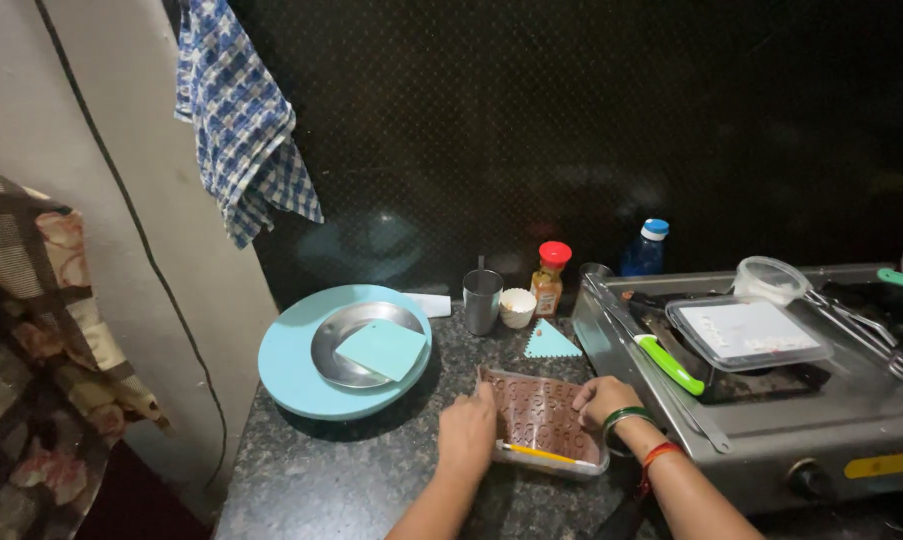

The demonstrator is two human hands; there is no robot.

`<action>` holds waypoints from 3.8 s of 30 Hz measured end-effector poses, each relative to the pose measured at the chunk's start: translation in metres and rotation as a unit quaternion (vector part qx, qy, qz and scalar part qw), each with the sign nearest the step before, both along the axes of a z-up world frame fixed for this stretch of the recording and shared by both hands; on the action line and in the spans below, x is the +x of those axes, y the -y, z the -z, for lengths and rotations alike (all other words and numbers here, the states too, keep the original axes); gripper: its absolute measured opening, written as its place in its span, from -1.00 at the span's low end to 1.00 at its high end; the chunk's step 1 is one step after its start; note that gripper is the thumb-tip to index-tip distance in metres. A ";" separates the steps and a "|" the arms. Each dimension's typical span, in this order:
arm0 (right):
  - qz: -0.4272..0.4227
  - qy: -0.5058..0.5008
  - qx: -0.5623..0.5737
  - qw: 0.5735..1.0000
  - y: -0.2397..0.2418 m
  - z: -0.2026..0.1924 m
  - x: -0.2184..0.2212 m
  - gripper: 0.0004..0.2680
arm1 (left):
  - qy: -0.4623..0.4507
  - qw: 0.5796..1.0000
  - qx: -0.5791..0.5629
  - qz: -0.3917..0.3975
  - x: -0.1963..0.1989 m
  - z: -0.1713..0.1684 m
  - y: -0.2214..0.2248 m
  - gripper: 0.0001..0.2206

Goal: The person removes chocolate letters from a mold, wipes a metal spatula with a cloth, and then uses the spatula to cut a strip of white material.

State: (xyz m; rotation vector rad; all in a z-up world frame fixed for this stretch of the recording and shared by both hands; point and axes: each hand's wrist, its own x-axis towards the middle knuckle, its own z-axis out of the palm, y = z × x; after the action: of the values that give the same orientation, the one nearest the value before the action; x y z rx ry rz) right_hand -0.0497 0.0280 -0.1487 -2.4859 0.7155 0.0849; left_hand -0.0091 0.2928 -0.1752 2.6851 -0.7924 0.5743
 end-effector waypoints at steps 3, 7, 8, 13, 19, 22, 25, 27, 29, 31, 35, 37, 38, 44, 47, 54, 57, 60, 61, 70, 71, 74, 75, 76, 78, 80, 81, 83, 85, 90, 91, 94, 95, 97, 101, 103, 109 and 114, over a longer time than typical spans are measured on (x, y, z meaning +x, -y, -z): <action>0.017 -0.011 0.000 1.000 -0.009 -0.016 -0.003 -0.87 | 0.000 1.000 -0.010 0.008 0.002 0.010 -0.002 -0.93; 0.048 0.025 0.109 0.993 0.000 0.001 -0.001 -0.87 | 0.004 1.000 -0.029 0.006 -0.008 -0.006 -0.006 -0.90; 0.026 0.032 0.069 0.997 0.000 0.001 -0.002 -0.88 | -0.005 1.000 -0.023 0.002 -0.015 -0.019 -0.009 -0.89; -0.022 0.063 0.041 0.997 -0.001 -0.006 -0.010 -0.89 | -0.039 0.998 -0.038 -0.031 -0.025 -0.034 -0.015 -0.85; 0.021 0.107 -0.042 0.993 -0.018 -0.044 -0.027 -0.92 | -0.116 0.970 -0.185 -0.105 -0.031 -0.039 -0.010 -0.72; -0.008 0.152 -0.127 0.980 -0.017 -0.053 -0.023 -0.95 | -0.104 0.966 -0.198 -0.126 -0.030 -0.044 -0.011 -0.72; -0.038 0.216 -0.171 0.960 -0.007 -0.052 -0.005 -0.94 | -0.074 0.964 -0.215 -0.141 -0.023 -0.050 -0.013 -0.78; -0.067 0.258 -0.185 0.946 0.001 -0.049 0.007 -0.95 | -0.057 0.961 -0.228 -0.145 -0.018 -0.050 -0.015 -0.81; -0.063 0.228 -0.178 0.955 0.007 -0.046 0.020 -0.93 | -0.053 0.962 -0.230 -0.139 -0.015 -0.061 -0.017 -0.81; -0.060 0.194 -0.169 0.964 0.010 -0.044 0.029 -0.90 | -0.052 0.962 -0.231 -0.134 -0.012 -0.068 -0.020 -0.81; -0.048 0.143 -0.180 0.972 0.008 -0.044 0.037 -0.86 | -0.083 0.952 -0.266 -0.123 -0.007 -0.080 -0.026 -0.82; -0.046 0.138 -0.186 0.972 0.007 -0.043 0.039 -0.85 | -0.105 0.944 -0.285 -0.130 -0.005 -0.084 -0.028 -0.81; -0.040 0.127 -0.185 0.974 0.007 -0.042 0.039 -0.83 | -0.149 0.926 -0.314 -0.148 -0.004 -0.083 -0.029 -0.81; -0.037 0.110 -0.176 0.978 -0.002 -0.028 0.056 -0.81 | -0.280 0.844 -0.392 -0.235 0.022 -0.031 -0.047 -0.79; -0.057 0.134 -0.202 0.969 -0.016 -0.031 0.063 -0.81 | -0.294 0.814 -0.424 -0.268 0.025 -0.027 -0.061 -0.78; -0.127 0.245 -0.053 0.960 -0.090 -0.039 0.101 -0.87 | -0.131 0.787 -0.511 -0.321 0.057 -0.018 -0.112 -0.77; -0.152 0.237 0.042 0.959 -0.131 -0.043 0.112 -0.87 | -0.114 0.786 -0.505 -0.337 0.074 -0.005 -0.132 -0.76; -0.211 0.257 0.044 0.942 -0.153 -0.026 0.136 -0.75 | -0.151 0.781 -0.485 -0.364 0.070 -0.029 -0.144 -0.72; -0.214 0.257 0.045 0.941 -0.163 -0.027 0.141 -0.75 | -0.149 0.780 -0.486 -0.366 0.068 -0.036 -0.148 -0.72; -0.118 0.173 0.037 0.977 -0.215 -0.015 0.170 -0.55 | -0.245 0.759 -0.483 -0.360 0.083 -0.050 -0.174 -0.48; -0.101 0.157 0.045 0.981 -0.213 -0.007 0.178 -0.58 | -0.295 0.733 -0.511 -0.338 0.085 -0.050 -0.176 -0.49; -0.059 0.104 0.140 0.983 -0.203 0.009 0.200 -0.66 | -0.355 0.703 -0.540 -0.299 0.089 -0.054 -0.180 -0.52; -0.036 0.065 0.228 0.971 -0.198 0.014 0.206 -0.70 | -0.366 0.699 -0.543 -0.287 0.089 -0.054 -0.181 -0.55; -0.035 0.065 0.227 0.971 -0.192 0.023 0.212 -0.70 | -0.368 0.699 -0.543 -0.286 0.087 -0.061 -0.180 -0.55; -0.106 0.166 0.056 0.979 -0.183 0.043 0.221 -0.52 | -0.384 0.710 -0.510 -0.296 0.081 -0.072 -0.180 -0.56; -0.069 0.127 0.134 0.980 -0.210 -0.003 0.188 -0.55 | -0.380 0.731 -0.475 -0.309 0.080 -0.071 -0.181 -0.56; -0.032 0.090 0.210 0.973 -0.222 -0.027 0.172 -0.57 | -0.372 0.751 -0.441 -0.322 0.081 -0.071 -0.180 -0.55; -0.007 0.087 0.251 0.964 -0.219 -0.031 0.171 -0.60 | -0.327 0.782 -0.403 -0.345 0.074 -0.079 -0.177 -0.51; 0.019 0.083 0.291 0.953 -0.207 -0.020 0.177 -0.63 | -0.280 0.810 -0.363 -0.366 0.065 -0.090 -0.171 -0.46; 0.023 0.080 0.585 0.807 -0.195 -0.034 0.162 -0.86 | -0.142 0.932 -0.240 -0.229 0.055 -0.117 -0.134 -0.47; 0.025 0.081 0.585 0.807 -0.202 -0.041 0.152 -0.86 | -0.144 0.933 -0.240 -0.228 0.057 -0.112 -0.120 -0.47; -0.044 0.119 0.486 0.865 -0.203 -0.035 0.142 -0.82 | -0.133 0.960 -0.213 -0.126 0.065 -0.107 -0.090 -0.41; -0.079 0.155 0.501 0.848 -0.191 -0.012 0.149 -0.81 | -0.129 0.964 -0.204 -0.116 0.063 -0.110 -0.086 -0.36; -0.111 0.193 0.514 0.828 -0.185 -0.006 0.142 -0.80 | -0.127 0.967 -0.194 -0.103 0.062 -0.117 -0.078 -0.32; -0.069 0.237 0.625 0.741 -0.180 -0.004 0.125 -0.85 | -0.056 0.968 -0.191 -0.156 0.068 -0.124 -0.065 -0.28; -0.088 0.266 0.638 0.717 -0.180 -0.016 0.110 -0.87 | -0.030 0.965 -0.195 -0.173 0.072 -0.123 -0.061 -0.27; 0.007 0.238 0.623 0.745 -0.183 -0.063 0.071 -0.85 | -0.005 0.953 -0.221 -0.205 0.088 -0.115 -0.059 -0.31; -0.060 0.287 0.607 0.738 -0.160 -0.052 0.071 -0.80 | -0.027 0.922 -0.300 -0.242 0.089 -0.120 -0.059 -0.34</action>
State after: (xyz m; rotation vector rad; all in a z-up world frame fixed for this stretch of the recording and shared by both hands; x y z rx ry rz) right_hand 0.0214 0.1884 -0.0964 -1.1459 0.0912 -0.1341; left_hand 0.0796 0.3521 -0.0556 2.2768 0.0910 0.7055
